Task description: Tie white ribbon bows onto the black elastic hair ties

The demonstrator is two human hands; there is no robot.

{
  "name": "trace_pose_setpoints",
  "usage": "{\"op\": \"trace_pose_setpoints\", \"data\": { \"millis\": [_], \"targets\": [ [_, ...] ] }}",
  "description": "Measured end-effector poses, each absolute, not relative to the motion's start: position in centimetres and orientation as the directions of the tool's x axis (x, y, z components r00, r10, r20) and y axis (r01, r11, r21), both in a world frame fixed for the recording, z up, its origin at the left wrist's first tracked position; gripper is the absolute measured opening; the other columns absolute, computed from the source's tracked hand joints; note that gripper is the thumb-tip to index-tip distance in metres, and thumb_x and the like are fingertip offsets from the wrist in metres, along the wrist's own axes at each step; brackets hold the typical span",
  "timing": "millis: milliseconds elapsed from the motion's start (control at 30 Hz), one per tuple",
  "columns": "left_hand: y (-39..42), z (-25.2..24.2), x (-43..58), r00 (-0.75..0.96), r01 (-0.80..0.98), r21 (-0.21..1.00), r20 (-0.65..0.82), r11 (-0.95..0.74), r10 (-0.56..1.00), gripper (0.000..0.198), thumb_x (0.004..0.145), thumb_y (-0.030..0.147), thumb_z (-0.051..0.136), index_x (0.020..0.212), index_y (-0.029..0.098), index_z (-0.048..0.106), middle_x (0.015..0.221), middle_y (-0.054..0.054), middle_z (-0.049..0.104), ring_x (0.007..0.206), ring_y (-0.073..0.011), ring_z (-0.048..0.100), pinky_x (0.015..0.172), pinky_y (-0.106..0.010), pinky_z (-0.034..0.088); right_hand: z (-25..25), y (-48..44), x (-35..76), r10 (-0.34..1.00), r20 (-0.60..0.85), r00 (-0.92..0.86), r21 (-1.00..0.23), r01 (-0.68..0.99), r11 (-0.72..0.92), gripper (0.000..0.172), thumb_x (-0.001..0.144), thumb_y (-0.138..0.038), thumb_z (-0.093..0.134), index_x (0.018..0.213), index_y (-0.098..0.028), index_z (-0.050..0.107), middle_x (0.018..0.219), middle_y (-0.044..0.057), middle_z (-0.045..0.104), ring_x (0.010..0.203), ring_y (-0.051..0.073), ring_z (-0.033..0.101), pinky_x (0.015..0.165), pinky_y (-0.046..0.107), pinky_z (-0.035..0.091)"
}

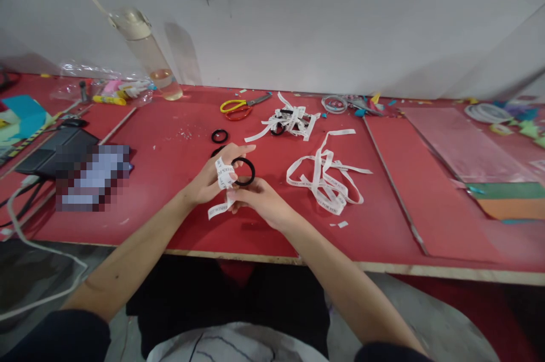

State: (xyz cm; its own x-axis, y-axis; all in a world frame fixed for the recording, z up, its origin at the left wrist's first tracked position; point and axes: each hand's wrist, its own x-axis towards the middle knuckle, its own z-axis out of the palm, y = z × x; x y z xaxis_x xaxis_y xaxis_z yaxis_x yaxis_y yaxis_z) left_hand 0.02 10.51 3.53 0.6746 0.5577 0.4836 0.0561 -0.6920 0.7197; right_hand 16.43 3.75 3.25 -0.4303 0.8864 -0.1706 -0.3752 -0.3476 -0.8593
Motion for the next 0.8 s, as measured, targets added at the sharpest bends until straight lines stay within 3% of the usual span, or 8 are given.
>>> {"op": "trace_pose_setpoints", "data": {
  "millis": [333, 467, 633, 800],
  "targets": [
    [10.4, 3.9, 0.1, 0.689, 0.044, 0.727, 0.475, -0.685, 0.548, 0.053, 0.099, 0.042, 0.048, 0.150, 0.033, 0.039, 0.106, -0.006, 0.051, 0.091, -0.0199, 0.052, 0.082, -0.032, 0.045, 3.8, 3.6, 16.4, 0.915, -0.099, -0.391, -0.860, -0.429, -0.276, 0.031, 0.075, -0.031, 0.081, 0.088, -0.018, 0.056, 0.069, -0.004, 0.062, 0.061, 0.010, 0.063, 0.066, 0.026, 0.054],
    [10.6, 3.6, 0.1, 0.667, 0.005, 0.723, 0.512, -0.691, 0.541, 0.053, 0.098, 0.041, 0.050, 0.149, 0.032, 0.041, 0.105, -0.006, 0.052, 0.090, -0.0187, 0.053, 0.081, -0.031, 0.045, 3.2, 3.7, 16.3, 0.952, -0.061, -0.299, -0.878, -0.437, -0.194, 0.034, 0.076, -0.029, 0.082, 0.095, -0.020, 0.055, 0.071, -0.006, 0.061, 0.059, 0.009, 0.062, 0.064, 0.024, 0.054],
    [10.4, 3.5, 0.4, 0.622, -0.082, 0.806, 0.501, -0.586, 0.602, 0.056, 0.097, 0.042, 0.054, 0.151, 0.031, 0.041, 0.120, -0.009, 0.056, 0.108, -0.0228, 0.053, 0.099, -0.038, 0.045, 2.6, 3.7, 16.3, 0.978, 0.065, -0.196, -0.912, -0.410, -0.021, 0.032, 0.082, -0.030, 0.078, 0.106, -0.024, 0.058, 0.077, -0.004, 0.064, 0.058, 0.008, 0.061, 0.059, 0.022, 0.055],
    [9.8, 3.9, 0.6, 0.651, -0.136, 0.866, 0.445, -0.482, 0.615, 0.056, 0.097, 0.043, 0.054, 0.151, 0.031, 0.043, 0.118, -0.008, 0.060, 0.119, -0.0240, 0.051, 0.112, -0.041, 0.037, 2.5, 3.6, 16.4, 0.968, 0.100, -0.232, -0.906, -0.424, -0.008, 0.031, 0.080, -0.027, 0.079, 0.108, -0.024, 0.064, 0.088, -0.002, 0.065, 0.058, 0.006, 0.060, 0.059, 0.023, 0.058]
  ]
}}
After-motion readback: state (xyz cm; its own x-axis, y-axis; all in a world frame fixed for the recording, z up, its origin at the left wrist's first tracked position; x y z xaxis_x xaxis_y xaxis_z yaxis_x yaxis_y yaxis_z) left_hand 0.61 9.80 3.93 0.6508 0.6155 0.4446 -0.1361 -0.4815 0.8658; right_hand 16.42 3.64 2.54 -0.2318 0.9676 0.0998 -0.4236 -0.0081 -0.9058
